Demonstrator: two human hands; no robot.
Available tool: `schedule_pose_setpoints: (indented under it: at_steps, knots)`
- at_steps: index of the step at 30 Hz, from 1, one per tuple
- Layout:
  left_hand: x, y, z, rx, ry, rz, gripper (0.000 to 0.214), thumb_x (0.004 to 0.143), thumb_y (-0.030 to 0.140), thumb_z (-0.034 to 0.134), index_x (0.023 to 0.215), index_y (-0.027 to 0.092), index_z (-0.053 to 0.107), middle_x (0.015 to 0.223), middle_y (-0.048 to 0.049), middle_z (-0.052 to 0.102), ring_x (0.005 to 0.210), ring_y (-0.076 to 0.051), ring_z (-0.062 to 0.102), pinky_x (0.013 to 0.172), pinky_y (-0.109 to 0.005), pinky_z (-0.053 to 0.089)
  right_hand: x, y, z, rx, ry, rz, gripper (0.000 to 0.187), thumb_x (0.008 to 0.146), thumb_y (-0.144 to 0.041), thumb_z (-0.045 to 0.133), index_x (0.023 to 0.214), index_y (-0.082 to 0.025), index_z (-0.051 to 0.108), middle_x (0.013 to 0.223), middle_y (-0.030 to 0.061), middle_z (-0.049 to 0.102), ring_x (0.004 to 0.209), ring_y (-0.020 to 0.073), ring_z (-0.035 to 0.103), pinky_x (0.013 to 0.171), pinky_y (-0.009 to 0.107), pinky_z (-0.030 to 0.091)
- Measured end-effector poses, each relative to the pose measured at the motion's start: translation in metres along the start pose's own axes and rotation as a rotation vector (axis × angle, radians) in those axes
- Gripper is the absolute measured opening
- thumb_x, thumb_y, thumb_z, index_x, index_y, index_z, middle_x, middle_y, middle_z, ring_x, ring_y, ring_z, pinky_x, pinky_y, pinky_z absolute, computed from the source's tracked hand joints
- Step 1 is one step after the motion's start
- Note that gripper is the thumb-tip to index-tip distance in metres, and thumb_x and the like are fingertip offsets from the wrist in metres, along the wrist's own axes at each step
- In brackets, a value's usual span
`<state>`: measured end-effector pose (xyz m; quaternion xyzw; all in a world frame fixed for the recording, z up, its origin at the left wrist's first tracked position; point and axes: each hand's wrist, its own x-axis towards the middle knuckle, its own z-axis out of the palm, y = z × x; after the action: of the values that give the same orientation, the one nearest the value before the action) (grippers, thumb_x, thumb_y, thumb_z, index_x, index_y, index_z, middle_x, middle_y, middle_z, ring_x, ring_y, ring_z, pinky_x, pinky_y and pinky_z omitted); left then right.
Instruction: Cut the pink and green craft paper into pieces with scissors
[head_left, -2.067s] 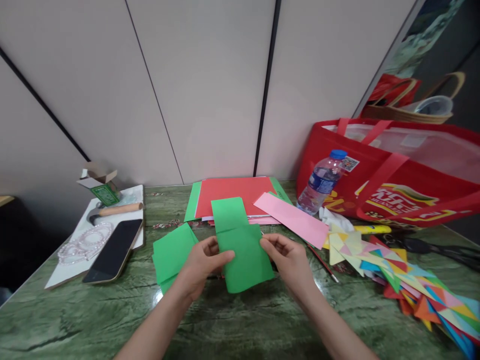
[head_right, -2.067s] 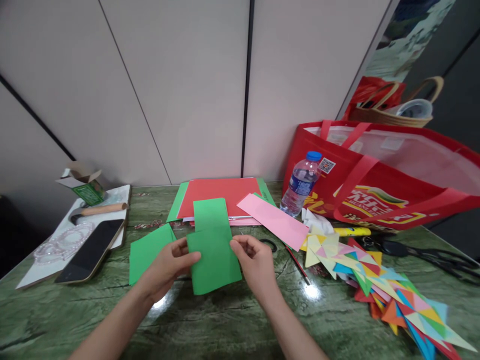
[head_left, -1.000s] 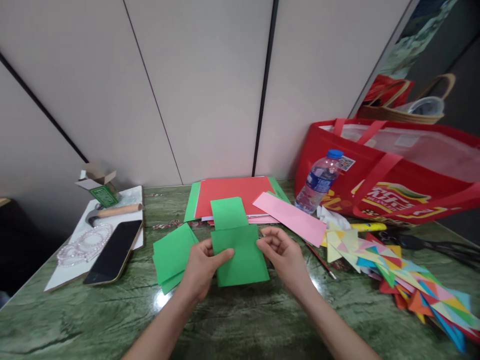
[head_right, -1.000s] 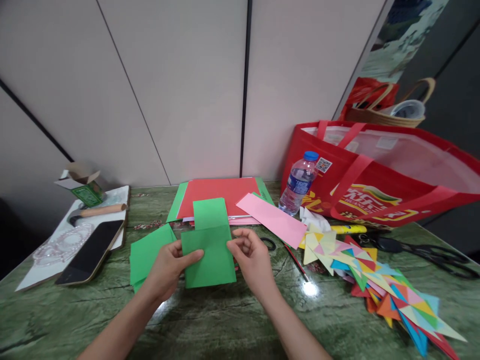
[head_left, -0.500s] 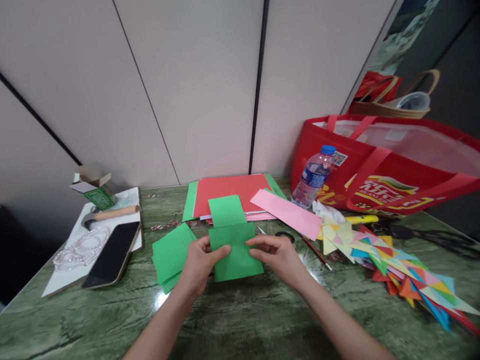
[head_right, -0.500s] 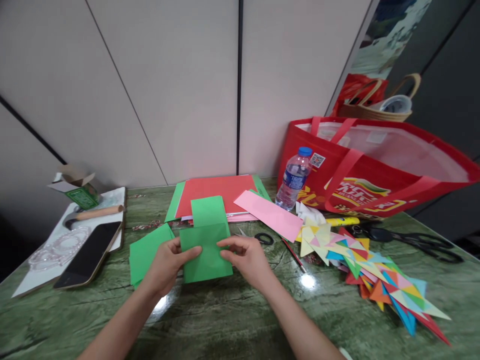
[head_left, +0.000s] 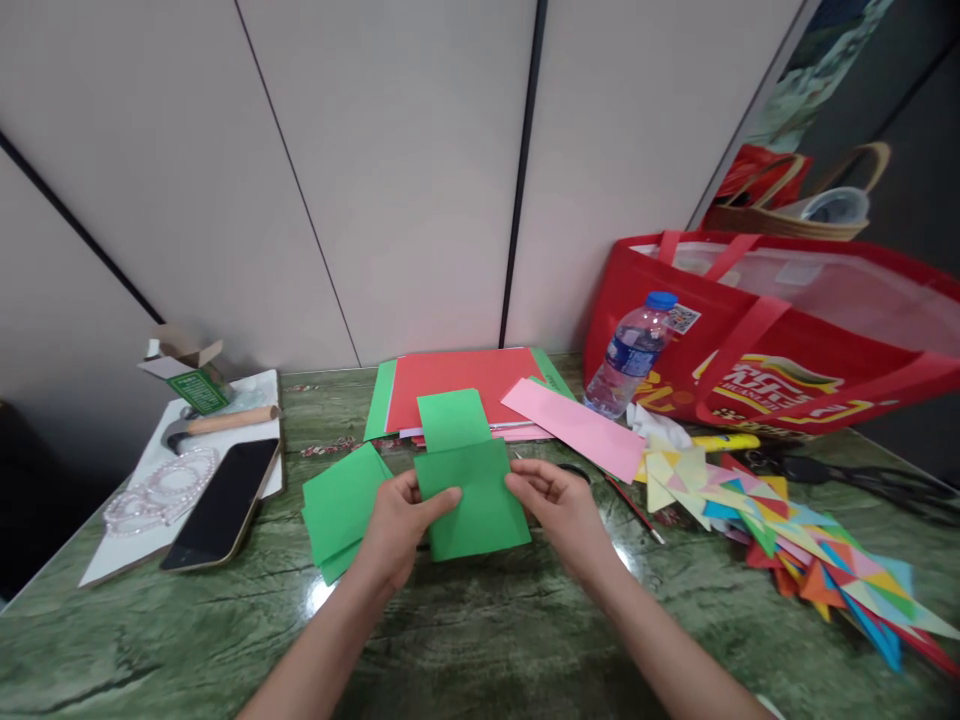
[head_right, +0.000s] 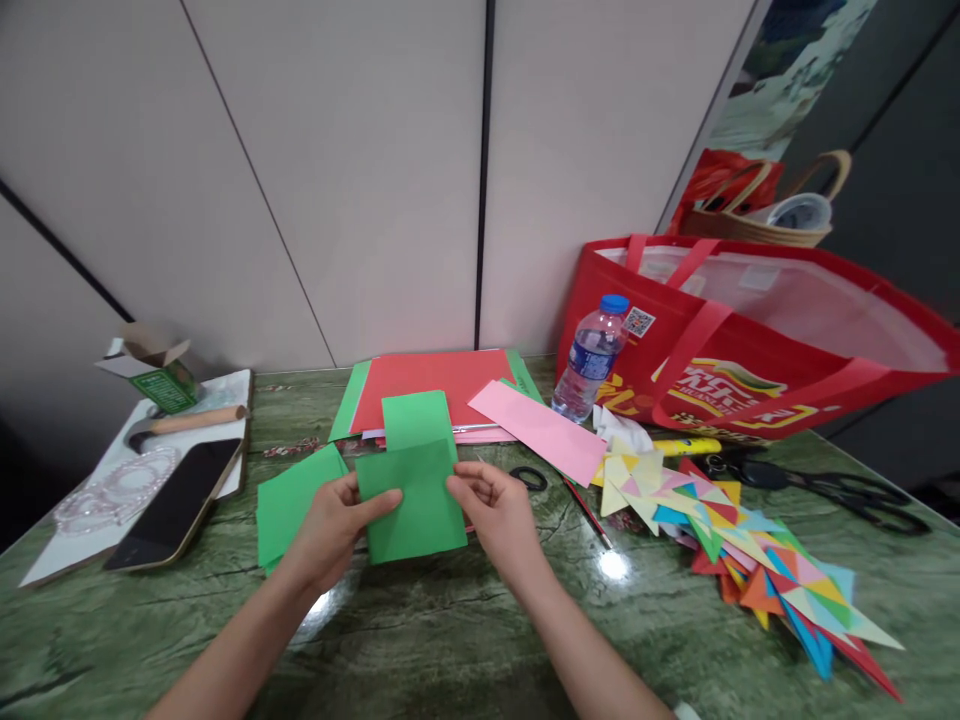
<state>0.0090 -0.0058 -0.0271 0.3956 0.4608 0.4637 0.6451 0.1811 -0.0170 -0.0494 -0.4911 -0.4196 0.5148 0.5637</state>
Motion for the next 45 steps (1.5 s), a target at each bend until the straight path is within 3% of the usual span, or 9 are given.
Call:
schedule_pose_setpoints:
  at_steps: [3,9,14,17,22,28,45]
  knots:
    - [-0.002,0.001,0.002,0.000,-0.013,-0.007,0.033,0.057,0.022,0.078,0.086,0.011,0.067,0.087,-0.0103,0.073,0.075,-0.023,0.067,0.071,-0.035,0.053,-0.002,-0.002,0.000,-0.089,0.060,-0.090,0.027,0.065,-0.041,0.067,0.069,-0.015,0.066,0.053,-0.0023,0.055,0.047,0.0093,0.043,0.042,0.020,0.034]
    - [-0.004,0.005,0.005,-0.029,-0.008,-0.061,0.034,0.055,0.022,0.079,0.085,0.011,0.067,0.080,-0.0093,0.074,0.073,-0.022,0.067,0.067,-0.031,0.053,-0.005,-0.006,0.000,-0.205,0.082,-0.146,0.026,0.071,-0.042,0.062,0.070,-0.016,0.065,0.053,-0.0021,0.052,0.048,0.0096,0.039,0.041,0.020,0.034]
    - [-0.003,0.006,0.003,-0.049,-0.019,-0.048,0.035,0.055,0.022,0.079,0.085,0.011,0.067,0.082,-0.0102,0.073,0.074,-0.023,0.067,0.071,-0.034,0.053,-0.003,-0.012,-0.004,-0.178,-0.057,-0.108,0.029,0.068,-0.044,0.063,0.070,-0.016,0.065,0.060,0.0004,0.057,0.054,0.0121,0.047,0.047,0.022,0.039]
    - [-0.003,0.006,0.002,-0.030,-0.019,-0.045,0.034,0.055,0.022,0.078,0.085,0.010,0.067,0.083,-0.0108,0.073,0.074,-0.023,0.067,0.071,-0.035,0.053,-0.002,-0.014,-0.006,-0.187,-0.097,-0.078,0.030,0.066,-0.045,0.064,0.064,-0.015,0.064,0.055,-0.0014,0.053,0.050,0.0107,0.043,0.046,0.022,0.036]
    - [-0.004,0.006,0.002,-0.021,-0.031,-0.042,0.033,0.056,0.021,0.078,0.086,0.011,0.067,0.083,-0.0101,0.073,0.077,-0.023,0.067,0.070,-0.033,0.053,-0.003,-0.014,-0.004,-0.234,-0.015,-0.114,0.030,0.066,-0.044,0.063,0.059,-0.014,0.063,0.049,-0.0032,0.045,0.046,0.0091,0.035,0.041,0.021,0.030]
    - [-0.004,0.005,0.003,-0.042,-0.050,-0.046,0.032,0.058,0.022,0.077,0.087,0.011,0.067,0.084,-0.0104,0.073,0.077,-0.023,0.067,0.070,-0.033,0.052,-0.004,-0.013,-0.002,-0.248,0.027,-0.139,0.030,0.067,-0.043,0.062,0.059,-0.015,0.063,0.047,-0.0034,0.045,0.045,0.0096,0.038,0.039,0.021,0.032]
    - [-0.006,0.008,0.007,-0.060,-0.056,-0.049,0.033,0.058,0.022,0.077,0.088,0.012,0.067,0.086,-0.0108,0.073,0.079,-0.024,0.067,0.071,-0.033,0.052,-0.005,-0.015,-0.002,-0.211,0.091,-0.140,0.026,0.064,-0.040,0.065,0.060,-0.014,0.067,0.050,0.0005,0.057,0.045,0.0110,0.043,0.042,0.023,0.033]
